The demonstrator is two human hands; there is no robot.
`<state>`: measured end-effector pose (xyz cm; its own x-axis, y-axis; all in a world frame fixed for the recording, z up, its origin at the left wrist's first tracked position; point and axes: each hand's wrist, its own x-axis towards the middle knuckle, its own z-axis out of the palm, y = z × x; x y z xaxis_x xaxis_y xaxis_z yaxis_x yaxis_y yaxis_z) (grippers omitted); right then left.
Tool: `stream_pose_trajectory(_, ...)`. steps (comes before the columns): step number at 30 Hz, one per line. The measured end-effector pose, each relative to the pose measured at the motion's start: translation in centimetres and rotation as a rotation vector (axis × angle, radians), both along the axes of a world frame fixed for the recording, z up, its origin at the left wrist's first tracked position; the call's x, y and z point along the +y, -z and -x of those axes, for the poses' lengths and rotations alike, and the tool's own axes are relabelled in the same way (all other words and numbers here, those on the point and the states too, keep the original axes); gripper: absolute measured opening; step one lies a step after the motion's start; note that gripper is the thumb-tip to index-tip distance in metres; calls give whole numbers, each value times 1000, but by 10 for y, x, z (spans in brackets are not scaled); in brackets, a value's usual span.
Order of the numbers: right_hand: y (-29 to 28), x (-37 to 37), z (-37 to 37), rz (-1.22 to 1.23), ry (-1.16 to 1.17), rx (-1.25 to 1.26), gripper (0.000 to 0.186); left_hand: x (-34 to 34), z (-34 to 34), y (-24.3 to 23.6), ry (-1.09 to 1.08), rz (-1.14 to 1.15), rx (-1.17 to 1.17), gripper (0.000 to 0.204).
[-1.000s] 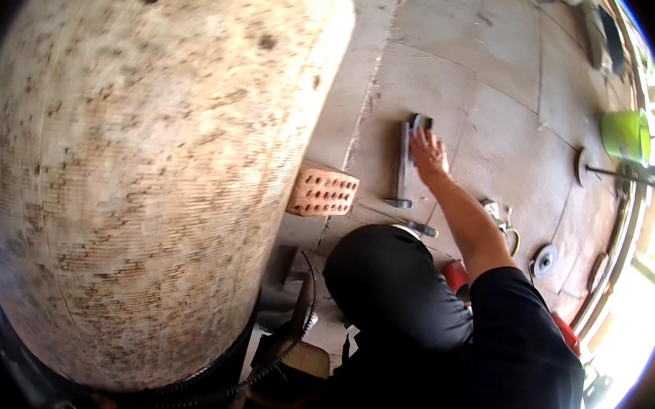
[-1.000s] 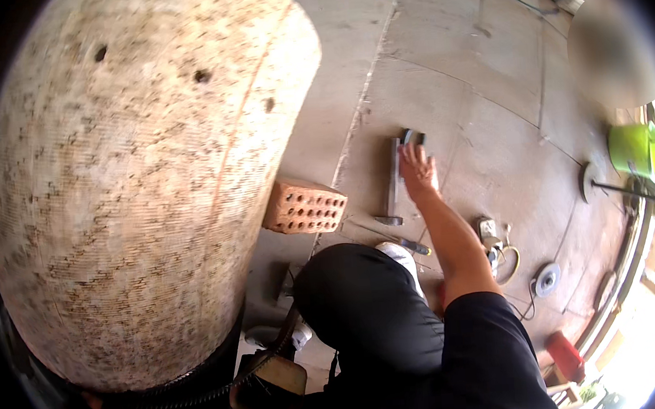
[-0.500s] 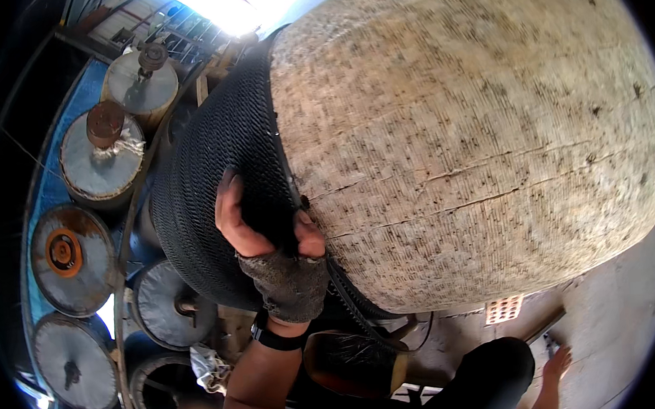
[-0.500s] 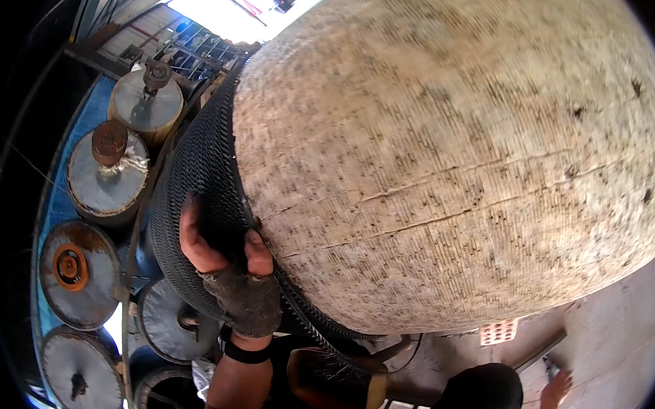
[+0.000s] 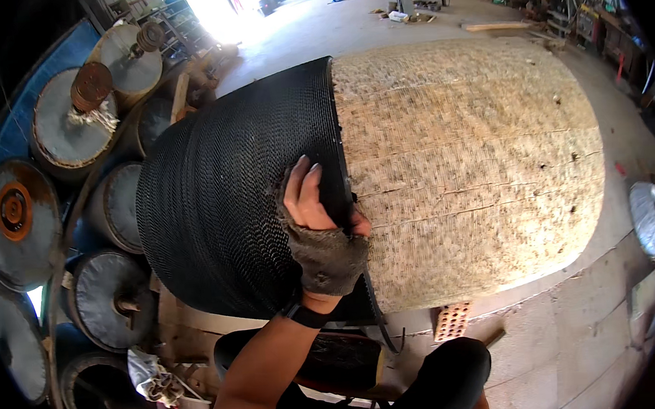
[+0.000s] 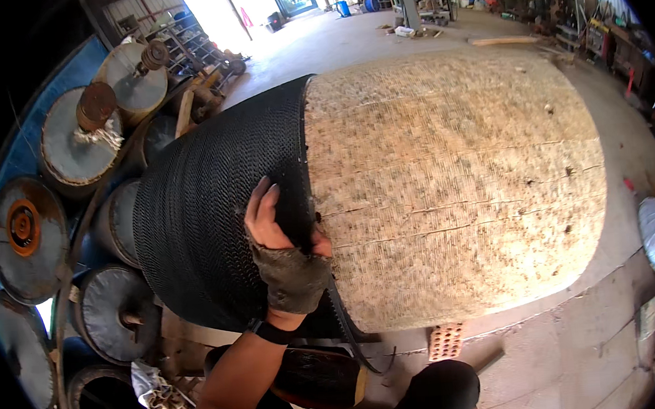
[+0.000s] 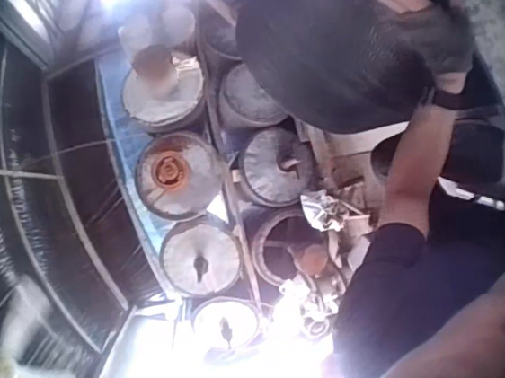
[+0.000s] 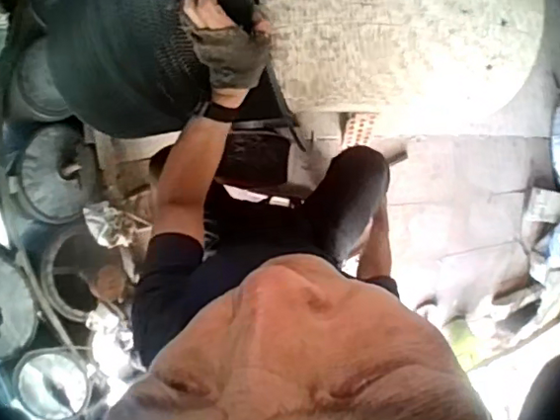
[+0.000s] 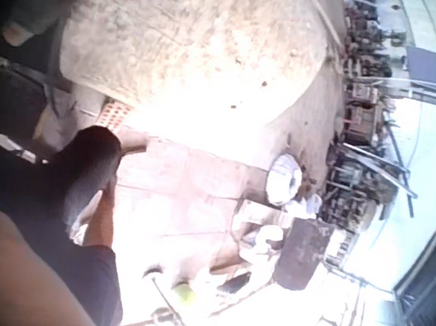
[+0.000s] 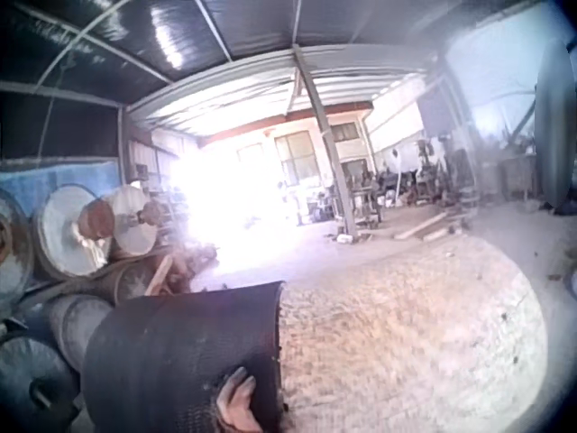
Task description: The person hammers nails into a large wooden drum to attach a dark woven material. They use a metal tool to position the nails before driving them in with a hammer, occasionally picking up a tape measure or pliers from the floor.
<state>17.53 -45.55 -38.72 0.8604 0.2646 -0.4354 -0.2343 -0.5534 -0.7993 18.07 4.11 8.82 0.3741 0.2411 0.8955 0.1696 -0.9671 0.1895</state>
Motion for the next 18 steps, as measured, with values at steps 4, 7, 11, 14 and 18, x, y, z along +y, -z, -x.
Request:
stream_pose_trajectory(4, -155, 46, -29, -451, 105, -49, 26, 7, 1, 6, -4, 30, -62, 67)
stream_pose_trajectory(7, -285, 91, -50, -383, 105, -265, 30, 6, -1, 2, 16, 19, -122, 61)
stream_pose_trajectory(11, -416, 187, -48, -289, -74, -859, 41, -3, 1, -2, 24, 63, -116, 60)
stream_pose_trajectory(14, -467, 263, -48, -52, -287, -1163, 36, 1, 7, -2, -6, 75, -110, 65)
stream_pose_trajectory(18, -485, 320, -51, 266, -327, -1352, 26, -1, 9, -6, 6, 79, -141, 66)
